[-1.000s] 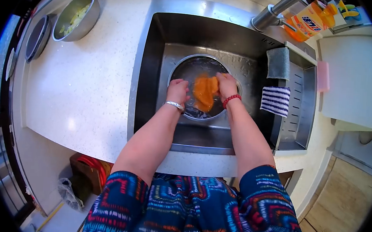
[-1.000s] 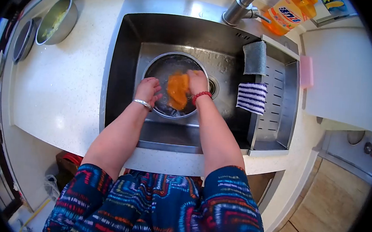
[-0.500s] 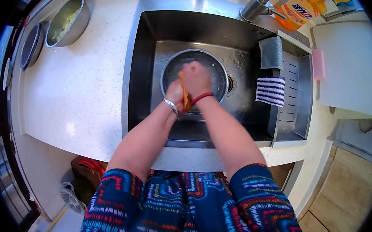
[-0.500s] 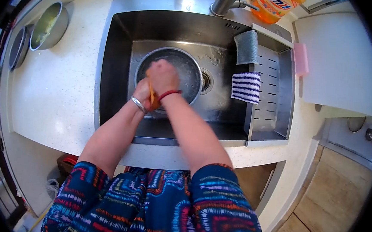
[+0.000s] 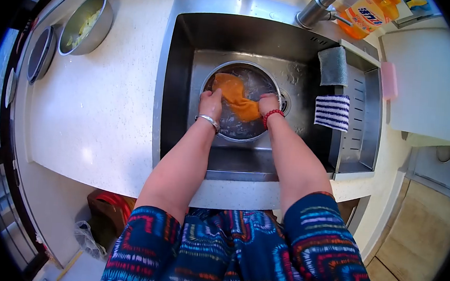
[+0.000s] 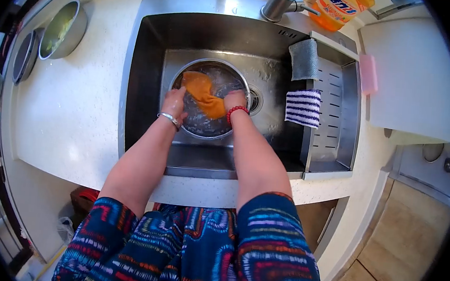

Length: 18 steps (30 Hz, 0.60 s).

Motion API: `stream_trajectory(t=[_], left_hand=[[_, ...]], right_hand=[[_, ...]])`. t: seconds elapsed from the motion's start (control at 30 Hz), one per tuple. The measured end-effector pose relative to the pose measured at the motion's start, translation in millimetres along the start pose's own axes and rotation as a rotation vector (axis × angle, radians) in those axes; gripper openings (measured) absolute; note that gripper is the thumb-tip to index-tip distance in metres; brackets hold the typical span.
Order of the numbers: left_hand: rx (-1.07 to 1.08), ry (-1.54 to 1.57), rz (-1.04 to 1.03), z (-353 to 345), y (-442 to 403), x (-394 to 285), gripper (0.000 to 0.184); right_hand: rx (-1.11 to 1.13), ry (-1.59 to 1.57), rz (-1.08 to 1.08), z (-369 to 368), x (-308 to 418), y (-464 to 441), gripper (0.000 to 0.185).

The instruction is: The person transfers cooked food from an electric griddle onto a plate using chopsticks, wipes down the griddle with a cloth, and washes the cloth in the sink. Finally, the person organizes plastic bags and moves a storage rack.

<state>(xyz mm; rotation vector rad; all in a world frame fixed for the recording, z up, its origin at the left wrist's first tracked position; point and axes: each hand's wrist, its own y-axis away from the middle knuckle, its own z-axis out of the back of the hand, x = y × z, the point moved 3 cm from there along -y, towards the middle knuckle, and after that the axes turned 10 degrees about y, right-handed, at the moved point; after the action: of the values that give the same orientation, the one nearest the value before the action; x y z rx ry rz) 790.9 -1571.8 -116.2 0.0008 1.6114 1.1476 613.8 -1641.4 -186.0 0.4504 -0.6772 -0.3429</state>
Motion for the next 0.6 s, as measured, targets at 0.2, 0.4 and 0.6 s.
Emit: stream_trajectory(t=[0.2, 0.4, 0.6], left_hand=[[0.53, 0.764, 0.499, -15, -28, 44, 0.027], [1.304, 1.249, -0.098, -20, 18, 8, 0.026], [0.448, 0.233, 0.028, -16, 27, 3, 0.023]], right_hand=[[0.241, -0.384, 0.784, 23, 130, 156, 0.014], [-0.174, 0.044, 0.633, 30, 133, 146, 0.015], [-0.199, 0.268, 0.395, 52, 76, 62, 0.019]])
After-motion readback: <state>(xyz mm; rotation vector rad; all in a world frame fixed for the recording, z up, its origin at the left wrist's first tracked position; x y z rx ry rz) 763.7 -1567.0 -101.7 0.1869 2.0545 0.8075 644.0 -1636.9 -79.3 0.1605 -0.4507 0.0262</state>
